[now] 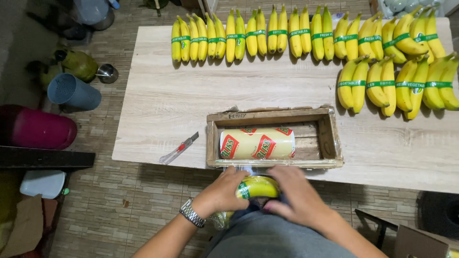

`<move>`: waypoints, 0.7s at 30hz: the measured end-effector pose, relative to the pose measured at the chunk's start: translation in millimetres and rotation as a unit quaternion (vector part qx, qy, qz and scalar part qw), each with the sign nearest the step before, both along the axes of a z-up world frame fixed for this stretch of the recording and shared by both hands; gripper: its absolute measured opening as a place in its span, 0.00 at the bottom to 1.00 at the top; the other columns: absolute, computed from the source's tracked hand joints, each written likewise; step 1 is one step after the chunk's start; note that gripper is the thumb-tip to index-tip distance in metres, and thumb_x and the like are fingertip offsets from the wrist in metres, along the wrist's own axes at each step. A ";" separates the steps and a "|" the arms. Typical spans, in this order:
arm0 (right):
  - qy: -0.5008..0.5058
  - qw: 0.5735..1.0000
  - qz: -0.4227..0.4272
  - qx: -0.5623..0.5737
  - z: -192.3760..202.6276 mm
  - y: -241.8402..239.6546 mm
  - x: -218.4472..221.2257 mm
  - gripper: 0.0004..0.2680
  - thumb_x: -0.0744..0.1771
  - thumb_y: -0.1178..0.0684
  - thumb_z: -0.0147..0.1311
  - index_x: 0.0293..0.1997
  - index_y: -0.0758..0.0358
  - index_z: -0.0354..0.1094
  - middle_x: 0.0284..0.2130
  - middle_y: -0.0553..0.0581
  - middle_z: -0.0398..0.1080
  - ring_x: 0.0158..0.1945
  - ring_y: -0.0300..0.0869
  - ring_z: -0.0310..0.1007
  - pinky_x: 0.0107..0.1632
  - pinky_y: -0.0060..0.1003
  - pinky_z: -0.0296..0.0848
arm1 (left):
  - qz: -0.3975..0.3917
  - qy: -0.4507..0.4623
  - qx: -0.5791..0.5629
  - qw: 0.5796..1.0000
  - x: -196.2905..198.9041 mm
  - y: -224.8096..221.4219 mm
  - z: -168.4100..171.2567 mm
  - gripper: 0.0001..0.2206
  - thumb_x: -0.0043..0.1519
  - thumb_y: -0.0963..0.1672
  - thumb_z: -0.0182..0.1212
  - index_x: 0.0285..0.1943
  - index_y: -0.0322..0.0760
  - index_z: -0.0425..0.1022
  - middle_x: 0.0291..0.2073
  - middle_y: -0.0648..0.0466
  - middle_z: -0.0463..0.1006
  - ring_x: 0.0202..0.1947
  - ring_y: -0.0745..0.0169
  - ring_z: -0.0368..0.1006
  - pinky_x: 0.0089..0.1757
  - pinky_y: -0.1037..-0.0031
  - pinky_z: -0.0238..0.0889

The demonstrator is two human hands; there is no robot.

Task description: Wrapping bunches of bananas in plastic film and organizing them in a cardboard box for distribution.

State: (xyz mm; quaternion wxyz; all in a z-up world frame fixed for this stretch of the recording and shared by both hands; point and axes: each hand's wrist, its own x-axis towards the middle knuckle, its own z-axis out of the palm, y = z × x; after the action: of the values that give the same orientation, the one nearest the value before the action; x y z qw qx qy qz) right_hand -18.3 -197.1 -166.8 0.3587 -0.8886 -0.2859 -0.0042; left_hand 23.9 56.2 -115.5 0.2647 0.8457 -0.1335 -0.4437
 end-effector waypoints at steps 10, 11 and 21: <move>0.043 0.996 0.058 -0.046 -46.1 28.3 34.6 0.19 0.66 0.39 0.57 0.59 0.58 0.67 0.37 0.57 0.76 0.45 0.51 0.76 0.53 0.50 0.65 | 0.060 0.017 -0.032 0.998 10.0 9.1 11.3 0.31 0.59 0.50 0.66 0.64 0.25 0.59 0.56 0.26 0.70 0.58 0.25 0.71 0.50 0.46 0.68; 0.042 0.996 0.059 -0.048 -41.1 28.8 35.5 0.19 0.66 0.39 0.57 0.59 0.58 0.67 0.37 0.57 0.76 0.45 0.51 0.76 0.53 0.50 0.65 | 0.061 0.016 -0.034 0.997 3.9 5.1 2.3 0.31 0.59 0.50 0.66 0.64 0.25 0.59 0.56 0.26 0.70 0.58 0.25 0.71 0.50 0.46 0.68; 0.002 0.998 0.049 -0.049 -27.0 32.5 32.6 0.18 0.68 0.38 0.50 0.58 0.59 0.64 0.42 0.59 0.75 0.45 0.52 0.73 0.50 0.48 0.60 | 0.027 -0.159 0.074 0.984 -7.4 -0.5 -5.3 0.27 0.60 0.53 0.67 0.60 0.41 0.60 0.51 0.44 0.70 0.50 0.35 0.71 0.43 0.44 0.67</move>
State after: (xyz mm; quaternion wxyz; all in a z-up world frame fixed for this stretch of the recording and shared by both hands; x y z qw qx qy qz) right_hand 14.2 -164.6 -193.9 0.3149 -0.8900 -0.3283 0.0289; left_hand 16.5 55.7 -120.9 0.1886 0.9262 -0.1175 -0.3045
